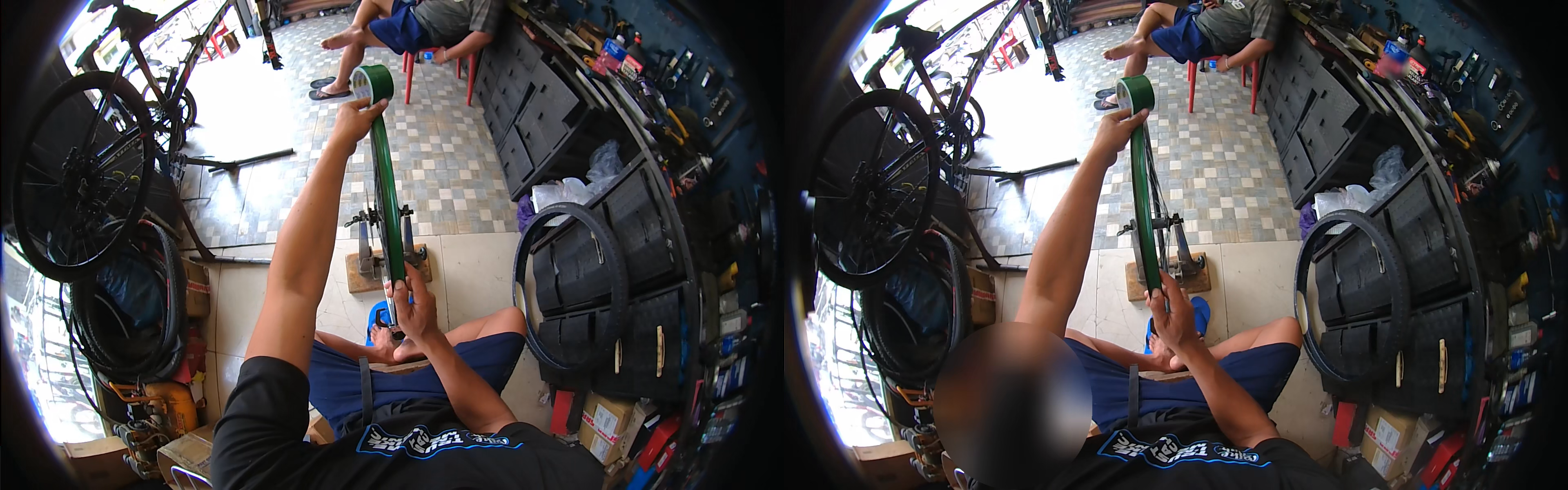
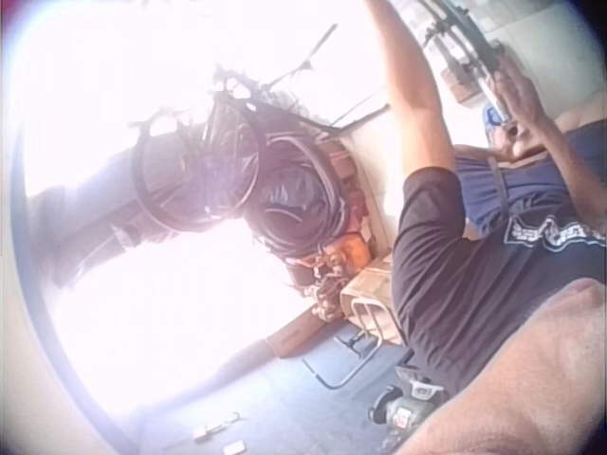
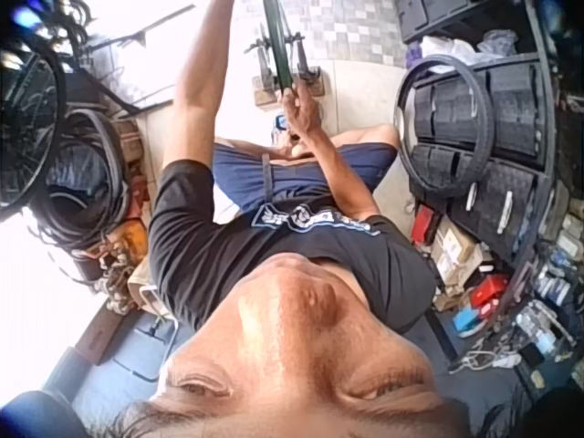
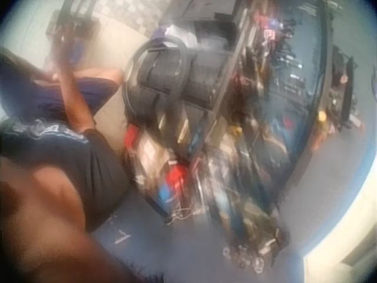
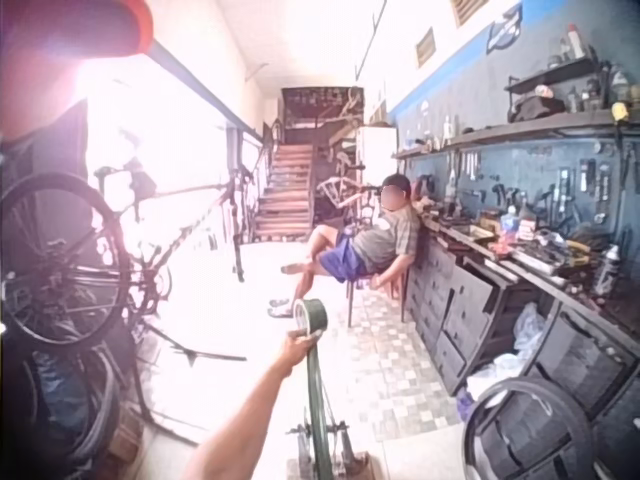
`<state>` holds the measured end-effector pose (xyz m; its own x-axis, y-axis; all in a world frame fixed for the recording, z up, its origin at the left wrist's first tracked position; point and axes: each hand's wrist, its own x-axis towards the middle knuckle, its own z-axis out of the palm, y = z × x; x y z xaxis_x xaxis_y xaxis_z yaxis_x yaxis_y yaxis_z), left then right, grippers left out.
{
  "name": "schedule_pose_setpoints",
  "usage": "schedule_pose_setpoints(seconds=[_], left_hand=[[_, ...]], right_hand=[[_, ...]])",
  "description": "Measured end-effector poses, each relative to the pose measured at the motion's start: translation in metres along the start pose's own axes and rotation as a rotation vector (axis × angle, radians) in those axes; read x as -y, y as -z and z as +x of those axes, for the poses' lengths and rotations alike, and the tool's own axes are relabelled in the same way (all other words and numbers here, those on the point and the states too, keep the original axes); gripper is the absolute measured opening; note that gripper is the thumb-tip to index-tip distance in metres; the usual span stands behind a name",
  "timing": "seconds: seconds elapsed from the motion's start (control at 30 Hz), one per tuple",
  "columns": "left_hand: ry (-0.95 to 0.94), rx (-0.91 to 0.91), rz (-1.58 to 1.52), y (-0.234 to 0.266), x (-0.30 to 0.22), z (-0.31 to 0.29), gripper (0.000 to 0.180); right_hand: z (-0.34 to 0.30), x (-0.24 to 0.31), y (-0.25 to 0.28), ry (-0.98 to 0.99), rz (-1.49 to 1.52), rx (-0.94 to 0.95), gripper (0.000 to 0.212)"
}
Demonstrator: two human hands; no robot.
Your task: The person sits on the floor and wraps green rim tape around a bicycle wheel rim that is mounted on a stand. They rotate the wheel and apply the tape in overlapping layers to cover the rim surface.
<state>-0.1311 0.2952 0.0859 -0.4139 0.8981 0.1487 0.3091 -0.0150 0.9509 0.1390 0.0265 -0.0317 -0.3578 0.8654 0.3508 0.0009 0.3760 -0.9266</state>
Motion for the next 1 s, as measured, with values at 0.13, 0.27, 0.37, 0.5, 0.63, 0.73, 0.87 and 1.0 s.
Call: schedule_pose_setpoints(seconds=[0.13, 0.27, 0.37, 0.5, 0.63, 0.73, 0.87, 1.0], left_hand=[[0.138, 0.090, -0.095, -0.007, -0.022, -0.018, 0.043], [0.137, 0.098, -0.110, 0.007, -0.021, -0.019, 0.044], [0.139, 0.116, -0.131, 0.005, -0.022, -0.024, 0.046], [0.076, 0.099, -0.143, 0.004, -0.028, -0.044, 0.048], [0.007, 0.045, -0.179, -0.009, -0.040, -0.070, 0.045], [-0.088, 0.091, -0.134, 0.001, -0.030, -0.062, 0.058], [-0.052, 0.116, -0.162, -0.004, -0.032, -0.058, 0.037], [0.011, 0.099, -0.159, 0.005, -0.035, -0.065, 0.041]], right_hand=[[0.000, 0.020, 0.012, -0.079, -0.172, -0.016, 0.045], [0.008, 0.048, 0.018, 0.363, -0.843, -0.015, 0.056], [0.022, 0.065, 0.014, 0.308, -1.065, -0.013, 0.066], [0.085, 0.081, 0.011, 0.363, -1.136, -0.054, 0.075], [0.167, 0.088, 0.007, 0.289, -1.155, -0.046, 0.087], [0.211, 0.089, -0.001, 0.247, -1.164, -0.022, 0.092], [0.202, 0.084, 0.004, 0.285, -1.166, -0.031, 0.088], [0.109, 0.087, 0.011, 0.329, -1.130, 0.008, 0.088]])
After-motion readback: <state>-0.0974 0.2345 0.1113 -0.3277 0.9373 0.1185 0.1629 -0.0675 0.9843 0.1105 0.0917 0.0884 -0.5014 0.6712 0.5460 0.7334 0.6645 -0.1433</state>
